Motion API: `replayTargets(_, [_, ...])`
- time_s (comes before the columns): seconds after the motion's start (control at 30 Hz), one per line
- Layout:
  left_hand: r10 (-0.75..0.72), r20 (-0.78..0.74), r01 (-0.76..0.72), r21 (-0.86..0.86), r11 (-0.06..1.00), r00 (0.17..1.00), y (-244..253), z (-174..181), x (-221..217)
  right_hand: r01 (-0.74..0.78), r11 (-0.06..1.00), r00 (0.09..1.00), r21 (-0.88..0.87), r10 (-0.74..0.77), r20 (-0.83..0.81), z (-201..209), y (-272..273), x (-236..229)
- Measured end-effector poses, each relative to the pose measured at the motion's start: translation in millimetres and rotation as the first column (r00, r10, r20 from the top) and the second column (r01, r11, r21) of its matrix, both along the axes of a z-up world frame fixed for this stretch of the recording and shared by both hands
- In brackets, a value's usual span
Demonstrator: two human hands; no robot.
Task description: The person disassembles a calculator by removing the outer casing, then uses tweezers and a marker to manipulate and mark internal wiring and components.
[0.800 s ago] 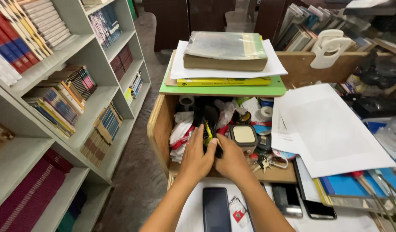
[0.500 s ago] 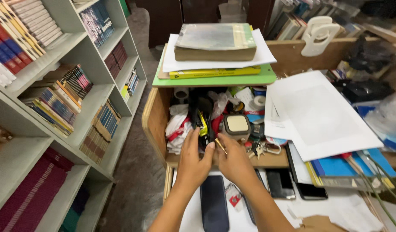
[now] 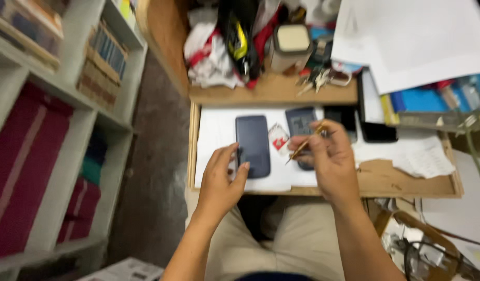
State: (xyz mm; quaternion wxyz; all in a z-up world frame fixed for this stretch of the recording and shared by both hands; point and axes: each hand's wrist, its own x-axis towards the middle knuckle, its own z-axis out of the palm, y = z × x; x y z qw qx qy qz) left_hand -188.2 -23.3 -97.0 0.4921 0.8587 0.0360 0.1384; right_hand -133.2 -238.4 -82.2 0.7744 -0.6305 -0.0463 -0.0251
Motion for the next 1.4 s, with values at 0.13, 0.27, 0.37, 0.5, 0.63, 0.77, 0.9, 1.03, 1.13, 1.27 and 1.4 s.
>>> replayTargets(0.13, [-0.038, 0.053, 0.033, 0.088, 0.996, 0.998, -1.7, 6.0, -11.4, 0.026, 1.0, 0.999, -0.008, -0.026, 0.029, -6.4, 9.9, -11.9])
replayTargets(0.27, [-0.202, 0.082, 0.187, 0.164, 0.969, 0.976, 2.7, 13.9, -13.9, 0.009, 0.978, 0.96, -0.21, 0.05, 0.275, -9.8, 24.1, -24.7])
replayTargets(0.37, [-0.203, 0.09, 0.189, 0.141, 0.972, 0.975, 10.2, 1.5, -9.5, 0.014, 0.975, 0.942, -0.221, 0.062, 0.331, -30.6, 29.2, -26.7])
replayTargets(0.5, [-0.178, 0.11, 0.171, 0.075, 0.982, 0.978, 14.5, -12.1, -7.5, 0.025, 0.978, 0.926, -0.207, 0.055, 0.375, -49.1, 33.1, -28.8])
replayTargets(0.63, [-0.185, 0.148, 0.169, 0.114, 0.979, 0.972, 15.5, -18.6, -6.4, 0.016, 0.98, 0.937, -0.198, 0.055, 0.346, -50.7, 38.2, -29.0])
replayTargets(0.77, [-0.177, 0.163, 0.16, 0.114, 0.981, 0.971, 16.1, -22.4, -7.0, 0.001, 0.983, 0.942, -0.182, 0.06, 0.329, -52.4, 38.8, -28.1])
replayTargets(0.9, [-0.171, 0.18, 0.151, 0.121, 0.981, 0.969, 16.3, -25.7, -6.7, 0.004, 0.983, 0.95, -0.185, 0.054, 0.308, -53.1, 38.7, -29.1])
replayTargets(1.03, [-0.177, 0.171, 0.157, 0.126, 0.98, 0.969, 16.6, -27.4, -6.0, 0.015, 0.976, 0.918, -0.216, 0.073, 0.39, -57.9, 37.1, -29.5])
replayTargets(1.13, [-0.2, 0.164, 0.173, 0.167, 0.971, 0.966, 16.2, -32.1, -6.1, 0.02, 0.971, 0.87, -0.239, 0.101, 0.482, -70.7, 33.3, -28.1])
replayTargets(1.27, [-0.188, 0.161, 0.157, 0.185, 0.97, 0.969, 13.6, -32.0, -5.5, 0.053, 0.951, 0.802, -0.304, 0.141, 0.581, -69.6, 33.3, -28.1])
replayTargets(1.4, [-0.181, 0.184, 0.139, 0.216, 0.966, 0.966, 11.7, -32.7, -6.5, 0.145, 0.906, 0.586, -0.397, 0.245, 0.773, -43.5, 40.7, -25.8])
